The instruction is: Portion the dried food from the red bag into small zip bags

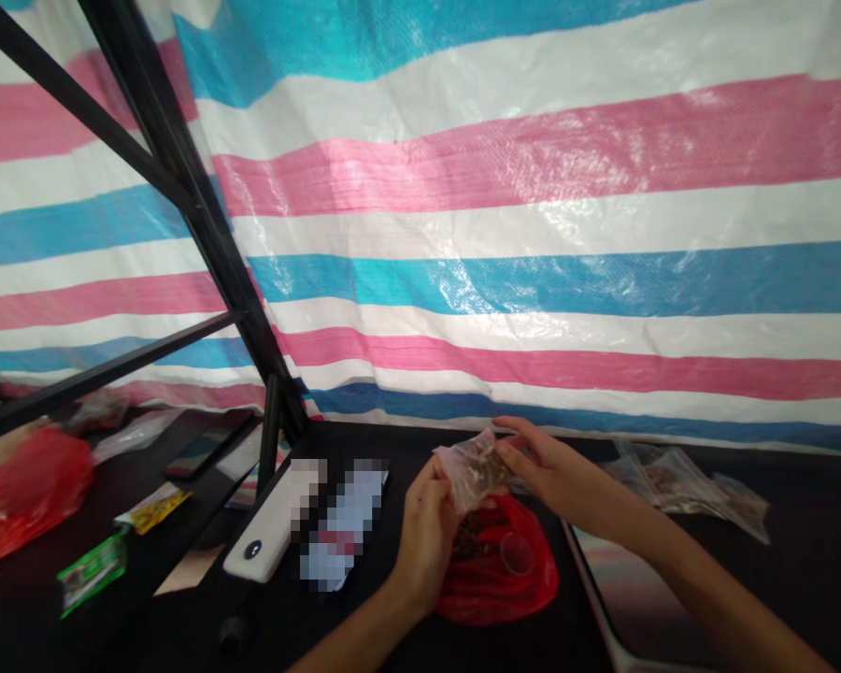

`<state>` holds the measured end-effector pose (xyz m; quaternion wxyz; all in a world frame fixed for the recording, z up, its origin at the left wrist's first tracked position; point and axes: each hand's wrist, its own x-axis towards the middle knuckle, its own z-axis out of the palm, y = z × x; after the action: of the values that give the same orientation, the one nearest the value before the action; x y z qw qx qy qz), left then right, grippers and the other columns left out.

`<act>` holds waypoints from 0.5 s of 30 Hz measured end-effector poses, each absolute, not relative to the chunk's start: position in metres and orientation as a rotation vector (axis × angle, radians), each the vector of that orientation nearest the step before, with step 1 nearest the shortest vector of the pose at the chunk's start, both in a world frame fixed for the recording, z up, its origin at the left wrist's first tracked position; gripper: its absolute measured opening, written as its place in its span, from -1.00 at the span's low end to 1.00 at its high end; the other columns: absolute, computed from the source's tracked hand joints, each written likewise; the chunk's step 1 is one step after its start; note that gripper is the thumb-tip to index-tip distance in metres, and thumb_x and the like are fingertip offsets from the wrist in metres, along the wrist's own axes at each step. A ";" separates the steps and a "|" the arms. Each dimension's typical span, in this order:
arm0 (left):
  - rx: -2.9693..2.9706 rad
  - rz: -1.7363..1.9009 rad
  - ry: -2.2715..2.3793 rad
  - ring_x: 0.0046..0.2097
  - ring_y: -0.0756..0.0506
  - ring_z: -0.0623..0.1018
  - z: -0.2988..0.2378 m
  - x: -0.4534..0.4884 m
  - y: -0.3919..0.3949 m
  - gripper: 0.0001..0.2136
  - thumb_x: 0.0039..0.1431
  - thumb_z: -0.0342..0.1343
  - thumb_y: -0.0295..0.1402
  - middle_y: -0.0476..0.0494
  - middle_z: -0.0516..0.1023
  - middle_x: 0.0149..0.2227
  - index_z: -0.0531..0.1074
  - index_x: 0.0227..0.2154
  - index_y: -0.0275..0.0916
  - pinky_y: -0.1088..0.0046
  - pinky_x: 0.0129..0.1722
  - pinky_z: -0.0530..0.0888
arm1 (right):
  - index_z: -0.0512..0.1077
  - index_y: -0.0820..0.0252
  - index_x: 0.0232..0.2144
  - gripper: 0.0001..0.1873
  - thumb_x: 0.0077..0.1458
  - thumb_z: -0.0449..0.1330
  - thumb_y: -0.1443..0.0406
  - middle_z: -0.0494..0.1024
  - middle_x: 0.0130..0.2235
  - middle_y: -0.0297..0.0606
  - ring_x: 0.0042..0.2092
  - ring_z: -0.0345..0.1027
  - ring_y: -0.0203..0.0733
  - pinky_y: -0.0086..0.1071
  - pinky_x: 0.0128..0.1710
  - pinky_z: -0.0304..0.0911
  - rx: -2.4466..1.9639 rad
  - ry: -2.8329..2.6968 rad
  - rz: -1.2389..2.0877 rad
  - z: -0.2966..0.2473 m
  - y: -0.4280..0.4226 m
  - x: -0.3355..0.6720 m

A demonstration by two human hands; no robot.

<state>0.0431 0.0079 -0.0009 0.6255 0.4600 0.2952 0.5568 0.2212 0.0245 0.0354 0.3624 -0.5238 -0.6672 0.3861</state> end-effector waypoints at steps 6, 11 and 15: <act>1.401 1.377 1.016 -0.26 -0.12 0.55 -0.029 0.026 0.004 -0.77 0.32 -0.03 -0.19 -0.14 0.56 -0.27 0.43 -0.27 -0.23 0.34 -0.19 0.50 | 0.38 0.14 0.06 -0.49 0.10 0.24 0.07 0.55 -0.31 -0.31 -0.29 0.47 -0.16 -0.29 -0.29 0.39 -1.274 -1.670 1.013 0.041 0.024 0.217; 2.000 1.518 1.202 0.27 -0.28 0.36 -0.044 0.018 0.001 -0.44 0.17 0.15 -0.37 -0.35 0.31 0.26 0.18 0.23 -0.22 0.05 0.24 0.35 | 0.43 0.10 0.02 -0.58 0.08 0.23 0.22 0.54 -0.37 -0.34 -0.35 0.45 -0.16 -0.29 -0.31 0.35 -1.403 -1.742 0.816 0.044 0.018 0.205; 2.225 1.305 1.260 0.18 -0.27 0.47 -0.045 0.023 0.001 -0.44 0.18 0.17 -0.42 -0.31 0.48 0.16 0.22 0.25 -0.21 0.06 0.16 0.45 | 0.48 0.05 0.01 -0.57 0.04 0.26 0.30 0.56 -0.37 -0.34 -0.38 0.42 -0.18 -0.32 -0.34 0.29 -1.441 -1.848 0.735 0.044 0.012 0.195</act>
<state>0.0229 0.0005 -0.0454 0.1351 0.7680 0.4348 0.4503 0.1947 0.0118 0.0439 0.3362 -0.5526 -0.7086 0.2819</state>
